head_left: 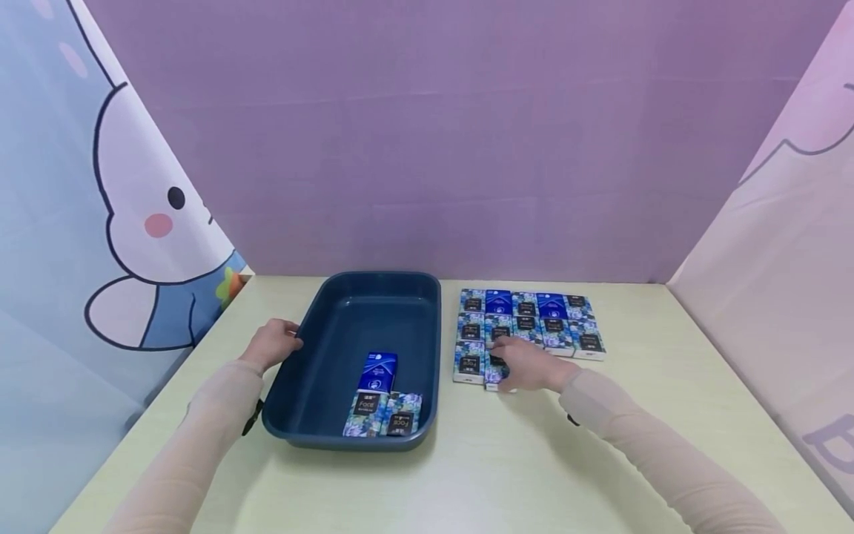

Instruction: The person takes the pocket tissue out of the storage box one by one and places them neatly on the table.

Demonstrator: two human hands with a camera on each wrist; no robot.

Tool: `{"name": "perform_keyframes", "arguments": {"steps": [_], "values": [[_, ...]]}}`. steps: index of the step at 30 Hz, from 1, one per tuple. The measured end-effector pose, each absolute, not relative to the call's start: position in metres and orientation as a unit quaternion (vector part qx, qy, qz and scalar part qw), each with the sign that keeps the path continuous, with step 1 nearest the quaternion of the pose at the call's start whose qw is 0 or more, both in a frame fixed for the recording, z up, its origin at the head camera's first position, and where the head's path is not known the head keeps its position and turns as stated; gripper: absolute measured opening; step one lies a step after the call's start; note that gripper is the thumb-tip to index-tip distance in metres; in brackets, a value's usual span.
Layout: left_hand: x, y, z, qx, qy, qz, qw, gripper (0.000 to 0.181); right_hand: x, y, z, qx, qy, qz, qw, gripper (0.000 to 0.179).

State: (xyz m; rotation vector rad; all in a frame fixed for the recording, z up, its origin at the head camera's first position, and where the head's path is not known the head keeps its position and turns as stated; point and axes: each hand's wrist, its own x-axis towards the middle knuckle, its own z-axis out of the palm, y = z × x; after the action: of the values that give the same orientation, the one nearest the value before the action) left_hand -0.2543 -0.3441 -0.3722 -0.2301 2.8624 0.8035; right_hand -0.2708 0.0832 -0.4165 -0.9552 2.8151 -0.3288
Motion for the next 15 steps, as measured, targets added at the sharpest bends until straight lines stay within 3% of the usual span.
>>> {"name": "perform_keyframes", "arguments": {"steps": [15], "values": [[-0.256, -0.3452, -0.3749, -0.08, 0.956, 0.272, 0.078, 0.044, -0.2742, 0.083, -0.4173, -0.324, 0.939, -0.103, 0.054, 0.057]]}}
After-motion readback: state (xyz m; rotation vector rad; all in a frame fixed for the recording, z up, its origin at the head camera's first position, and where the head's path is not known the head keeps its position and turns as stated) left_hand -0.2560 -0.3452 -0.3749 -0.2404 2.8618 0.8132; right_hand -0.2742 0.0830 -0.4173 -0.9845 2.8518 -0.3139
